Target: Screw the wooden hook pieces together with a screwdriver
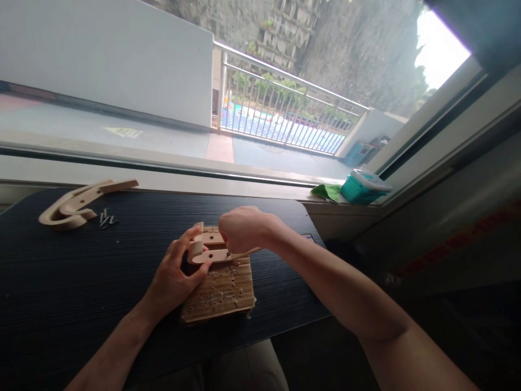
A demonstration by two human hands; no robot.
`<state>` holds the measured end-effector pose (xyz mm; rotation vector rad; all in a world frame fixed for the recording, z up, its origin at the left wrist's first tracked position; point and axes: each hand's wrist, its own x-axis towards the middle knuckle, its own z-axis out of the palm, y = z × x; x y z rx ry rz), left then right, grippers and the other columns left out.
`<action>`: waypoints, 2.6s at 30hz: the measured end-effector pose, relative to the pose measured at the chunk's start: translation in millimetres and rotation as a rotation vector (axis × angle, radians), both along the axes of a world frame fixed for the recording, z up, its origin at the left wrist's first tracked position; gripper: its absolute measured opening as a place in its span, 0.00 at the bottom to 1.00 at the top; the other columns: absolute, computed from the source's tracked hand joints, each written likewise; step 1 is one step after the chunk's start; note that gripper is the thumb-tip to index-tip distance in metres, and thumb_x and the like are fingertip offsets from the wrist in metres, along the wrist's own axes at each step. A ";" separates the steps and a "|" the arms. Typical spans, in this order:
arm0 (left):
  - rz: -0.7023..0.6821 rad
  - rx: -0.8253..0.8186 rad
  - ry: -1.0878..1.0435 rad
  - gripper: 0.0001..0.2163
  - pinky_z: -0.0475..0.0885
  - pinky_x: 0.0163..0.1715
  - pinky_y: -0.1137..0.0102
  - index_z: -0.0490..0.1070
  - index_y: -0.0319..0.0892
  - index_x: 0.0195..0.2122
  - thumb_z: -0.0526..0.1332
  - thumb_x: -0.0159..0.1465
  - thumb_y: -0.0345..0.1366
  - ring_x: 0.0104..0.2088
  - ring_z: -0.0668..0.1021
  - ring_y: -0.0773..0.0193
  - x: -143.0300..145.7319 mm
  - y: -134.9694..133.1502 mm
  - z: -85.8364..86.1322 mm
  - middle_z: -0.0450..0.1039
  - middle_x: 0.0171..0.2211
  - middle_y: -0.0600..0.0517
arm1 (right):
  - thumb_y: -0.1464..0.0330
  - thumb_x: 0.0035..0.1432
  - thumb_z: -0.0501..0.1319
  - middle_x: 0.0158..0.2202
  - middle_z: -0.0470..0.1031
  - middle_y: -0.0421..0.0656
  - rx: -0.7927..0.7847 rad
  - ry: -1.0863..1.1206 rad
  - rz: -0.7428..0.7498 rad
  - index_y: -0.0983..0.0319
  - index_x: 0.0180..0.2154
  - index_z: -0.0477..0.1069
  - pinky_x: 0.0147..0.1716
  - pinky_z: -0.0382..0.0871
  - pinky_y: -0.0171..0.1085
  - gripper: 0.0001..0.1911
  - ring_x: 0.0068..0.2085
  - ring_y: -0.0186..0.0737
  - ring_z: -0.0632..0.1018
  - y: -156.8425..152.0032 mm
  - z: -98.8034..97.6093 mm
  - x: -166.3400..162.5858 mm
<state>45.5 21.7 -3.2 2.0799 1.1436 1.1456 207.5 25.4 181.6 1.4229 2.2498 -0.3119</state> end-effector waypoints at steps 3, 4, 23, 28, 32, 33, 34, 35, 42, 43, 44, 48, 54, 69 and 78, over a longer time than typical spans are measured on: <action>-0.007 -0.011 -0.014 0.31 0.67 0.56 0.56 0.55 0.50 0.62 0.62 0.58 0.41 0.52 0.74 0.54 -0.3 0.3 0.2 0.67 0.56 0.48 | 0.71 0.53 0.59 0.35 0.79 0.48 0.101 0.011 0.096 0.63 0.40 0.75 0.30 0.65 0.37 0.11 0.39 0.44 0.78 -6.5 -2.8 -0.1; -0.013 -0.020 -0.020 0.32 0.68 0.56 0.56 0.54 0.49 0.62 0.63 0.58 0.42 0.52 0.74 0.54 -0.2 0.5 0.4 0.66 0.57 0.48 | 0.72 0.56 0.58 0.35 0.79 0.48 0.156 0.017 0.148 0.63 0.41 0.74 0.30 0.65 0.37 0.11 0.38 0.44 0.78 -9.6 -4.4 -0.4; -0.004 0.033 0.001 0.30 0.71 0.52 0.61 0.55 0.50 0.62 0.62 0.59 0.38 0.49 0.75 0.58 0.5 -0.7 2.1 0.68 0.54 0.48 | 0.71 0.54 0.57 0.32 0.79 0.46 0.066 0.046 0.118 0.63 0.36 0.76 0.27 0.61 0.35 0.10 0.35 0.41 0.78 -3.2 -12.8 7.6; 0.007 0.064 0.013 0.30 0.71 0.52 0.61 0.55 0.48 0.61 0.62 0.59 0.38 0.47 0.75 0.59 -0.1 -1.6 3.5 0.69 0.53 0.48 | 0.67 0.54 0.57 0.40 0.80 0.46 -0.043 0.074 -0.183 0.62 0.38 0.77 0.27 0.64 0.33 0.13 0.36 0.39 0.77 5.1 -8.4 11.6; 0.001 0.071 0.000 0.29 0.71 0.52 0.61 0.56 0.48 0.61 0.62 0.59 0.38 0.47 0.76 0.59 1.3 -1.7 4.5 0.68 0.54 0.47 | 0.64 0.54 0.57 0.41 0.79 0.47 0.019 0.030 -0.147 0.61 0.42 0.76 0.32 0.67 0.35 0.15 0.40 0.42 0.77 2.5 -4.0 11.9; -0.001 0.066 -0.006 0.29 0.71 0.52 0.61 0.56 0.48 0.61 0.62 0.59 0.38 0.47 0.76 0.59 1.4 -1.9 4.7 0.68 0.55 0.47 | 0.63 0.54 0.58 0.41 0.79 0.48 0.053 0.013 -0.104 0.61 0.43 0.76 0.34 0.67 0.37 0.16 0.41 0.43 0.77 0.7 -1.4 11.4; -0.002 0.056 -0.011 0.29 0.71 0.53 0.61 0.56 0.48 0.61 0.62 0.59 0.38 0.47 0.76 0.59 1.4 -2.2 4.8 0.68 0.55 0.47 | 0.63 0.55 0.58 0.40 0.79 0.48 0.081 -0.006 -0.054 0.61 0.44 0.75 0.35 0.67 0.37 0.17 0.41 0.44 0.77 -1.4 1.6 10.7; -0.005 0.042 -0.014 0.29 0.71 0.53 0.61 0.56 0.48 0.61 0.62 0.59 0.38 0.47 0.76 0.59 1.2 -2.5 4.8 0.67 0.55 0.47 | 0.64 0.55 0.59 0.39 0.79 0.49 0.094 -0.027 -0.001 0.62 0.44 0.75 0.35 0.67 0.38 0.16 0.41 0.45 0.77 -3.7 4.6 10.1; -0.021 0.019 -0.033 0.30 0.71 0.52 0.63 0.54 0.50 0.62 0.62 0.59 0.38 0.48 0.77 0.60 -0.1 -3.4 4.1 0.65 0.58 0.47 | 0.79 0.60 0.53 0.35 0.78 0.46 0.086 -0.096 0.410 0.65 0.40 0.74 0.26 0.58 0.35 0.13 0.36 0.39 0.77 -16.3 7.1 11.8; -0.018 0.025 -0.027 0.30 0.71 0.52 0.63 0.55 0.50 0.62 0.62 0.59 0.38 0.48 0.76 0.59 0.0 -3.2 4.1 0.64 0.59 0.47 | 0.79 0.61 0.53 0.35 0.78 0.46 0.106 -0.093 0.435 0.66 0.39 0.74 0.26 0.57 0.35 0.12 0.36 0.39 0.77 -17.1 5.0 12.6; -0.016 0.030 -0.024 0.30 0.71 0.52 0.62 0.55 0.50 0.62 0.62 0.59 0.38 0.49 0.76 0.59 0.0 -3.0 4.0 0.64 0.59 0.47 | 0.78 0.61 0.53 0.34 0.78 0.46 0.122 -0.088 0.450 0.66 0.38 0.74 0.26 0.57 0.35 0.11 0.36 0.39 0.77 -17.5 3.0 13.2; -0.017 0.034 -0.016 0.30 0.71 0.52 0.62 0.55 0.50 0.62 0.63 0.59 0.38 0.46 0.76 0.60 -0.2 -2.0 2.9 0.68 0.54 0.48 | 0.77 0.62 0.54 0.35 0.78 0.45 0.096 -0.076 0.405 0.65 0.40 0.73 0.24 0.56 0.35 0.10 0.36 0.39 0.78 -16.3 -2.0 11.4; 0.003 0.034 0.003 0.30 0.71 0.52 0.61 0.54 0.51 0.62 0.62 0.59 0.37 0.49 0.75 0.58 0.6 -1.8 3.1 0.66 0.56 0.48 | 0.70 0.56 0.58 0.32 0.79 0.48 0.049 -0.049 0.116 0.63 0.37 0.75 0.25 0.59 0.35 0.09 0.35 0.42 0.78 -7.8 -0.3 9.7; -0.033 -0.003 -0.049 0.31 0.71 0.53 0.61 0.54 0.50 0.62 0.63 0.58 0.38 0.47 0.77 0.59 0.4 -1.8 2.8 0.65 0.58 0.47 | 0.75 0.59 0.56 0.33 0.78 0.47 0.115 -0.156 0.349 0.65 0.37 0.74 0.28 0.63 0.36 0.08 0.36 0.42 0.78 -16.2 5.4 -0.9; -0.014 0.001 -0.029 0.31 0.71 0.52 0.61 0.54 0.52 0.62 0.63 0.59 0.38 0.47 0.76 0.59 0.0 -3.1 2.7 0.65 0.56 0.48 | 0.76 0.63 0.52 0.31 0.78 0.46 0.134 -0.029 0.474 0.65 0.33 0.74 0.25 0.56 0.36 0.12 0.35 0.39 0.77 -18.2 -9.0 12.5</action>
